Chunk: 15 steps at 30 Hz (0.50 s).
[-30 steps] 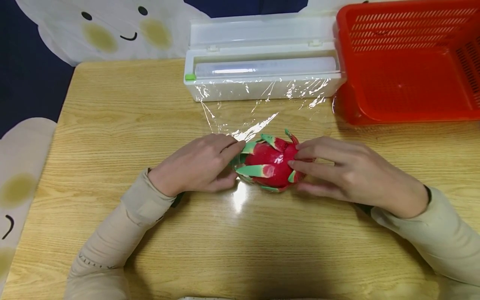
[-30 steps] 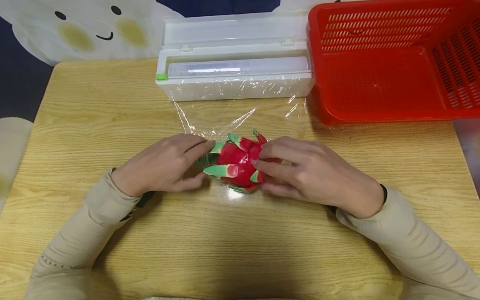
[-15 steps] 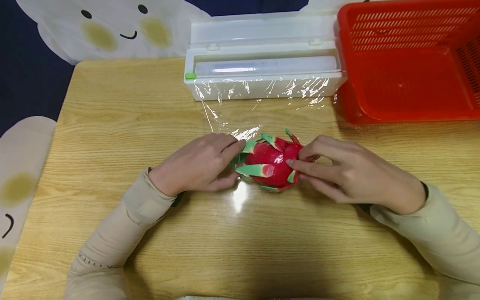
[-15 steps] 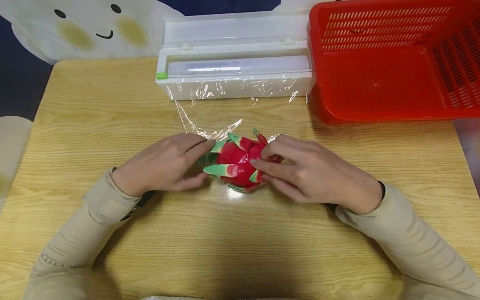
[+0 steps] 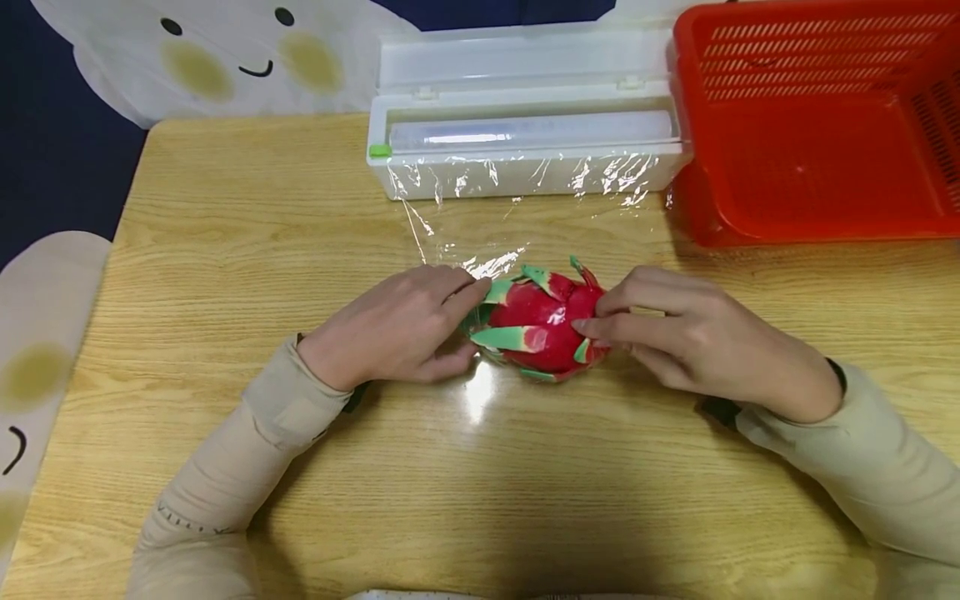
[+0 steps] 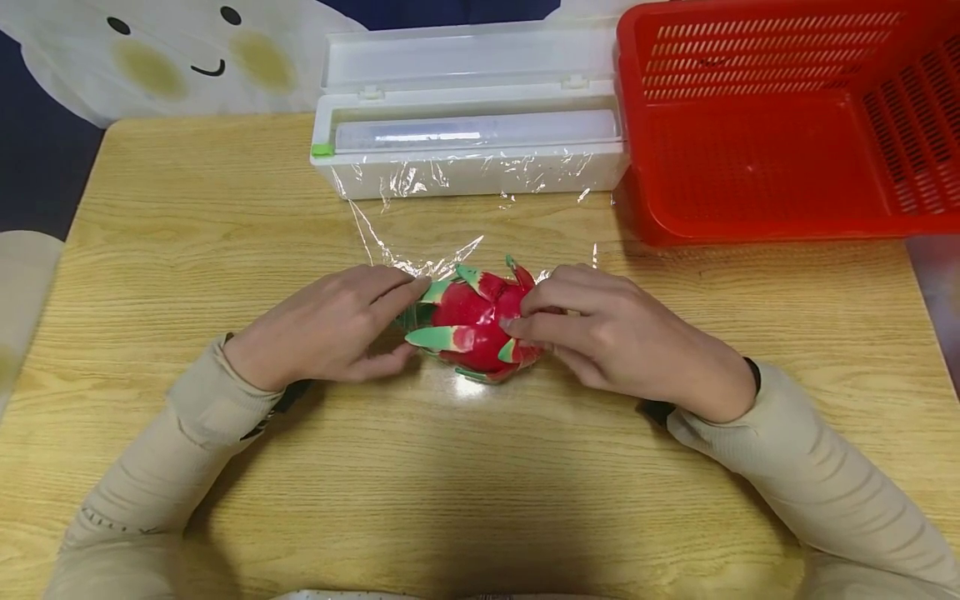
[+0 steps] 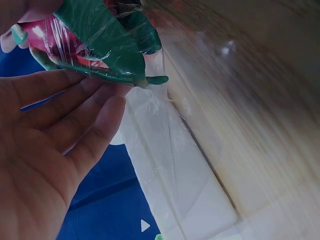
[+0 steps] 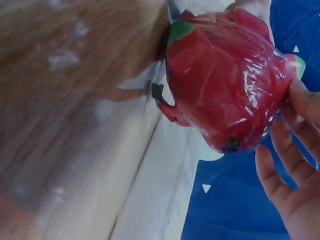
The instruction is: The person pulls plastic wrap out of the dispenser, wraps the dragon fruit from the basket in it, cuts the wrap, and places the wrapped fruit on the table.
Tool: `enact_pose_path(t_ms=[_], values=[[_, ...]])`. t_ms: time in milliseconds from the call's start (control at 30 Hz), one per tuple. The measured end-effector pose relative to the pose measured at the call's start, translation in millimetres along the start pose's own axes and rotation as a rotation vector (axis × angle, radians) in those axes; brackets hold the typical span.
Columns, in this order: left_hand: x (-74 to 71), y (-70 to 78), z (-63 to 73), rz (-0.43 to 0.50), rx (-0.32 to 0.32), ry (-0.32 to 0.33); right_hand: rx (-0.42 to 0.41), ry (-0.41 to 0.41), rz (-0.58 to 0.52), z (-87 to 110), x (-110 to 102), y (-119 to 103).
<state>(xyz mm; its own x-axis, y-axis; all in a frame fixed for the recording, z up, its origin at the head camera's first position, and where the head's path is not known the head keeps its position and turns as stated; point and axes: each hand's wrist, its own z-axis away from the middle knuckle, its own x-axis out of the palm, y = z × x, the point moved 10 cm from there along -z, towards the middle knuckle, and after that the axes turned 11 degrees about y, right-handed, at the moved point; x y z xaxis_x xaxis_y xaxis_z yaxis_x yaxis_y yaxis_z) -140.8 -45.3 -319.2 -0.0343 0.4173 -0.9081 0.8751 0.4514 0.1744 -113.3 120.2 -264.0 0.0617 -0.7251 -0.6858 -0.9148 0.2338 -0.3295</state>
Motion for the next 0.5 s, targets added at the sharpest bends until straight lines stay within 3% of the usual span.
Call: enact_pose_path(t_ms=[233,500], values=[[0.7,0.2,0.1,0.0,0.004,-0.004,-0.047,0.096,-0.018,-2.0,-2.9,-5.2],[0.6,0.0,0.3,-0.004,0.002,0.001,-0.001,0.018,0.048,-0.9,6.7,-2.9]])
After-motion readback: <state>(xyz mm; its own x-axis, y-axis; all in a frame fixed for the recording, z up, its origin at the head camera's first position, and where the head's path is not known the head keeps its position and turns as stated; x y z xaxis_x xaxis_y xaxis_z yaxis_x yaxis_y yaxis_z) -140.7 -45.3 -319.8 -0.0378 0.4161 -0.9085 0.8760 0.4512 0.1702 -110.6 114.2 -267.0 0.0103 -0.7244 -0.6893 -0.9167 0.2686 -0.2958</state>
